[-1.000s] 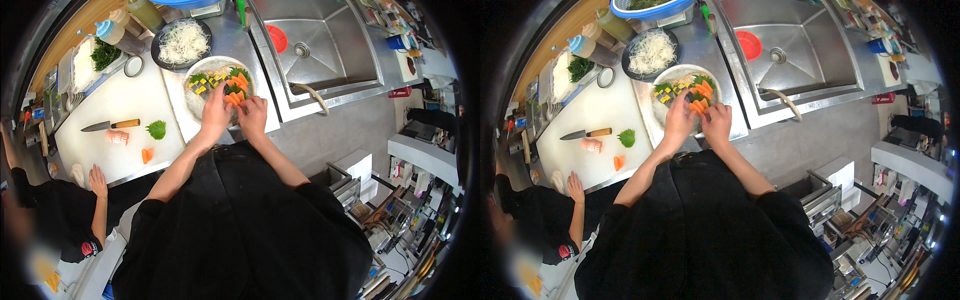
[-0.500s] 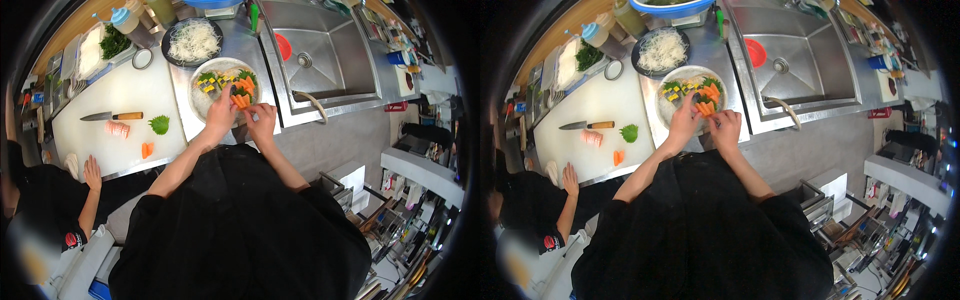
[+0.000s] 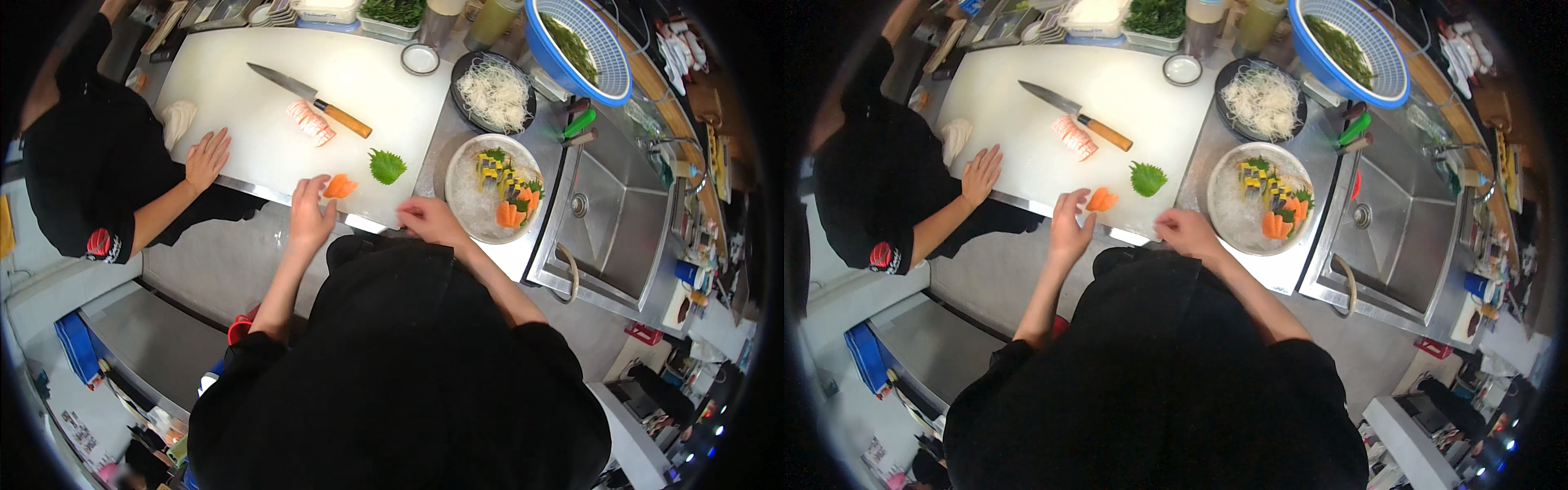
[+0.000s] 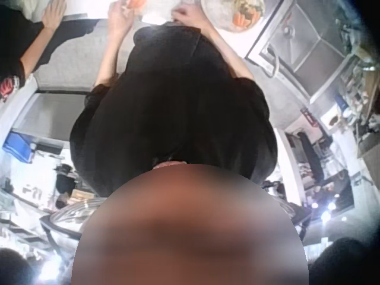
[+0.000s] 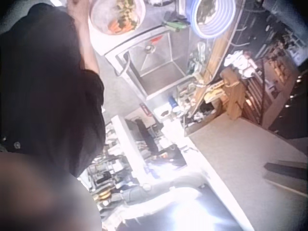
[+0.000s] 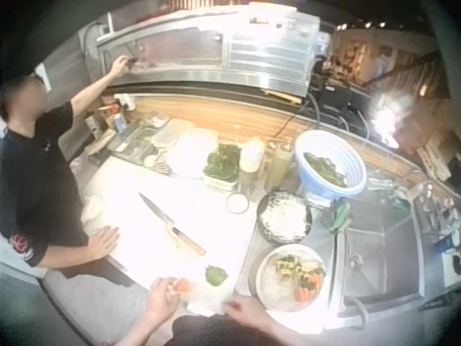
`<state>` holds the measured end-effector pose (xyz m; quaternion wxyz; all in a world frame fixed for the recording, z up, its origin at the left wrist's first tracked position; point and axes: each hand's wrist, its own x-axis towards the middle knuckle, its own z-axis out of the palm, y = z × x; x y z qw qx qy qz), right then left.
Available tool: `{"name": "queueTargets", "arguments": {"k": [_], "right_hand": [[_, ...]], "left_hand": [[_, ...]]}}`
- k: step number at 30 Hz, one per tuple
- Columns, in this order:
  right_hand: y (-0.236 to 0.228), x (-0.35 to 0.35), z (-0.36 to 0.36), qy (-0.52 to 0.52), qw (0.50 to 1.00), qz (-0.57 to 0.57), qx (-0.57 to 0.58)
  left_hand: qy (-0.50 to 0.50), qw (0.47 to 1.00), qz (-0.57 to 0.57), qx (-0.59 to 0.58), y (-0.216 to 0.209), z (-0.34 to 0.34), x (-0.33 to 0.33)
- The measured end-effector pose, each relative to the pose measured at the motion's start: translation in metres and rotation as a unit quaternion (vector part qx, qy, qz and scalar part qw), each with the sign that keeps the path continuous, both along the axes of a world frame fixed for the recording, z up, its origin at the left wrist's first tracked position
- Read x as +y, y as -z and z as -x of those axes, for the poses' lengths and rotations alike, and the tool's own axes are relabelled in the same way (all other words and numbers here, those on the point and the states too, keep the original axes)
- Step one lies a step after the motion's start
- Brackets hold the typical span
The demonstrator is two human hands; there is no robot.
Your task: The person assembles a sushi bowl by placing sliced salmon, shrimp, and garnishes into a bowl containing noodles and vegetables. The person uses hands to arrange the ingredients and occasionally uses a knife to adjust pieces on the cutting board.
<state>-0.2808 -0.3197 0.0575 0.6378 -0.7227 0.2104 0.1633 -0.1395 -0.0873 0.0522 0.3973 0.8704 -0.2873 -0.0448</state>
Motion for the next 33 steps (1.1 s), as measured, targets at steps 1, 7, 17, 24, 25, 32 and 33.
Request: {"name": "queueTargets", "arguments": {"k": [1, 7, 17, 24, 25, 32, 33], "right_hand": [[-0.002, 0.009, -0.024, -0.014, 0.993, -0.088, 0.075], [0.036, 0.069, -0.083, 0.137, 0.986, -0.091, -0.001], [0.037, 0.089, -0.091, 0.249, 0.968, -0.030, 0.000], [0.033, 0.089, -0.100, 0.216, 0.975, -0.041, 0.019], [0.034, 0.090, -0.100, 0.213, 0.977, -0.027, 0.002], [0.053, 0.089, -0.091, 0.182, 0.980, 0.045, -0.063], [0.045, 0.085, -0.092, 0.178, 0.982, 0.025, -0.052]], "left_hand": [[-0.012, 1.000, -0.013, -0.024, 0.005, -0.007, 0.004], [0.031, 0.986, -0.005, 0.161, 0.031, -0.024, 0.003], [0.028, 0.962, -0.077, 0.262, 0.027, -0.045, -0.007], [0.067, 0.961, 0.008, 0.268, 0.014, -0.047, -0.003], [0.079, 0.953, 0.000, 0.294, 0.013, -0.049, -0.003], [0.153, 0.933, -0.005, 0.325, 0.016, -0.065, -0.003], [0.176, 0.932, -0.021, 0.316, 0.019, -0.065, -0.002]]}}
